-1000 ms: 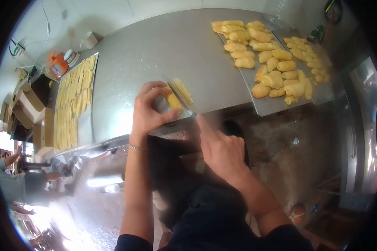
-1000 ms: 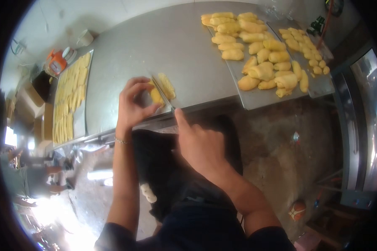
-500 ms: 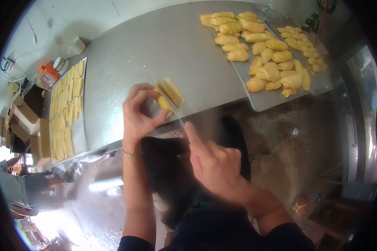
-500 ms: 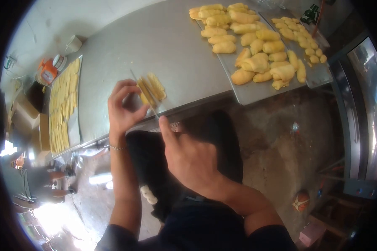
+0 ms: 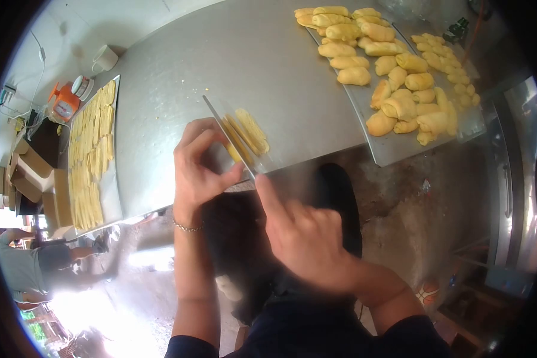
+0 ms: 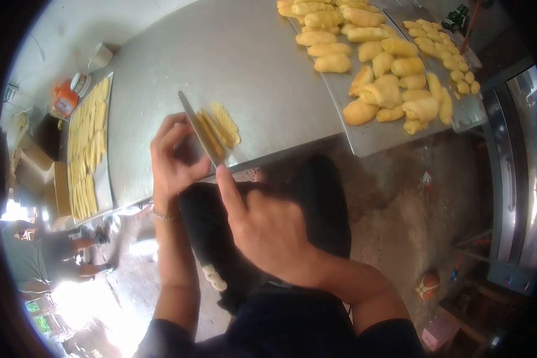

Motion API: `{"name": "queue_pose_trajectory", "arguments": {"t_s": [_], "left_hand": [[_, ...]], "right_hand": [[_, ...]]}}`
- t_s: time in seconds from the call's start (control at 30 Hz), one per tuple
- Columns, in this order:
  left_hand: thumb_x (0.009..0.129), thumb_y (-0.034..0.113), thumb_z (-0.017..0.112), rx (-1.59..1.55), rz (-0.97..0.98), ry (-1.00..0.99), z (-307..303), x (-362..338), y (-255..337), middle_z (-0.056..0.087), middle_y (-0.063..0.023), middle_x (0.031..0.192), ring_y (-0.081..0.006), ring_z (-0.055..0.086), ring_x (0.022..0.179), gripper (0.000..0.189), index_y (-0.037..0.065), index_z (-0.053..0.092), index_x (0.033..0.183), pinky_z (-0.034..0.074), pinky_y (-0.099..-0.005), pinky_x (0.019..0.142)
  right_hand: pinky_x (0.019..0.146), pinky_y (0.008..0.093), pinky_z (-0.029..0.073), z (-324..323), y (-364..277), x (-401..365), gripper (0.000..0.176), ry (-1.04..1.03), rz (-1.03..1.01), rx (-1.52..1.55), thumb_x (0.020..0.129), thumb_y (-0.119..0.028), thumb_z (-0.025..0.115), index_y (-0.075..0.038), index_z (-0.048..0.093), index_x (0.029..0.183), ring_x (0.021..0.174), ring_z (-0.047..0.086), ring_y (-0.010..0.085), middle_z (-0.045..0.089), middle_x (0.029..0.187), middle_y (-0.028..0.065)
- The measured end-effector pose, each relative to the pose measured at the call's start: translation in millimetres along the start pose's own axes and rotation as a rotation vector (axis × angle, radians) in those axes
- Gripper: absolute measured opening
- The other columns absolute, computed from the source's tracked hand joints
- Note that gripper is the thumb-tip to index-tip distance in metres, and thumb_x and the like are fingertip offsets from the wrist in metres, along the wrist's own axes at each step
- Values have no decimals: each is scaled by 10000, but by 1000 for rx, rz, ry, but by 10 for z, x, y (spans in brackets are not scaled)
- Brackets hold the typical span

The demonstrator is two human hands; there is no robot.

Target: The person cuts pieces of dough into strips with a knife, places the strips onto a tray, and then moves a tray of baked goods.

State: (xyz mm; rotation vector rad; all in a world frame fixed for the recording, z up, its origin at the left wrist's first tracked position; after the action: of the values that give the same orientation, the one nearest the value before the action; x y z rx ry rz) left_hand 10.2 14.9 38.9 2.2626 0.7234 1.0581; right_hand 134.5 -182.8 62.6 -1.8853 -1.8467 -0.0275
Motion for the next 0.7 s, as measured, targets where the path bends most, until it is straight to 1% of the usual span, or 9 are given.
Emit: {"name": "queue_pose_trajectory", "arguments": {"t_s": [0.17,0.33,0.37,0.43,0.47,0.53,0.6,0.67,0.7], "left_hand": [[639,137,935,25,-21,30,16,4,29,735,-148,1146,-321,724,1016,398,-2,746,960,600,-398,875],[629,148,948,38,-23,37,8,-7,17,736,-139,1155,-316,729,1018,398,0,750,942,611,-403,869],[643,162,942,51,-9,35,8,-7,14,732,-140,1156,-301,729,1003,402,-4,742,950,605,-386,869],[670,190,930,78,23,30,5,0,6,725,-143,1157,-270,729,972,413,-13,726,966,593,-352,867],[654,176,935,63,9,27,-1,2,-10,728,-143,1161,-287,729,988,409,-10,736,959,599,-367,872],[622,147,945,25,-16,12,14,9,-25,734,-142,1170,-320,729,1020,403,-4,755,944,611,-398,881],[625,146,947,6,-33,8,26,10,-27,733,-143,1167,-317,729,1025,406,-8,754,947,610,-397,883],[631,145,950,4,-34,-1,12,15,-1,733,-142,1165,-313,731,1024,405,-10,753,949,609,-396,882],[637,146,953,12,-25,-4,5,18,5,734,-140,1165,-311,733,1021,402,-10,753,949,609,-395,880]], "right_hand": [[491,415,559,169,133,401,624,30,11,58,979,-200,742,-83,637,1583,577,711,273,719,773,102],[489,406,547,63,106,116,676,42,18,73,957,-176,760,-98,621,1614,533,678,255,665,714,52],[488,405,544,6,77,14,684,34,27,74,954,-171,762,-101,619,1619,525,671,252,654,704,44],[509,437,540,-152,41,-174,672,-22,52,95,934,-109,761,-61,638,1593,540,678,279,656,712,71],[519,453,538,-179,41,-212,666,-47,67,103,925,-78,760,-40,648,1580,548,682,293,658,716,85],[524,451,543,-167,42,-205,663,-33,60,112,923,-76,756,-37,651,1576,549,681,298,660,716,90],[526,451,546,-127,57,-147,661,-3,49,118,924,-78,754,-39,651,1576,553,683,304,664,716,94],[527,452,548,53,110,69,660,44,28,127,928,-84,755,-45,649,1578,558,688,309,667,716,97],[524,444,552,143,137,180,672,46,32,101,937,-114,758,-73,635,1596,547,682,295,675,719,81]]}}
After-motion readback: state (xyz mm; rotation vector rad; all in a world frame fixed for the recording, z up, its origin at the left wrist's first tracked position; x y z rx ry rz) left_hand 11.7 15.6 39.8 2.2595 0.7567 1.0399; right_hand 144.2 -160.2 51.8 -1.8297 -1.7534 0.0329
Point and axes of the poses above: each hand's wrist, its own x-axis towards the middle knuckle, its own z-axis out of the palm, y = z × x, the point moved 5 cm from there along x, towards the middle knuckle
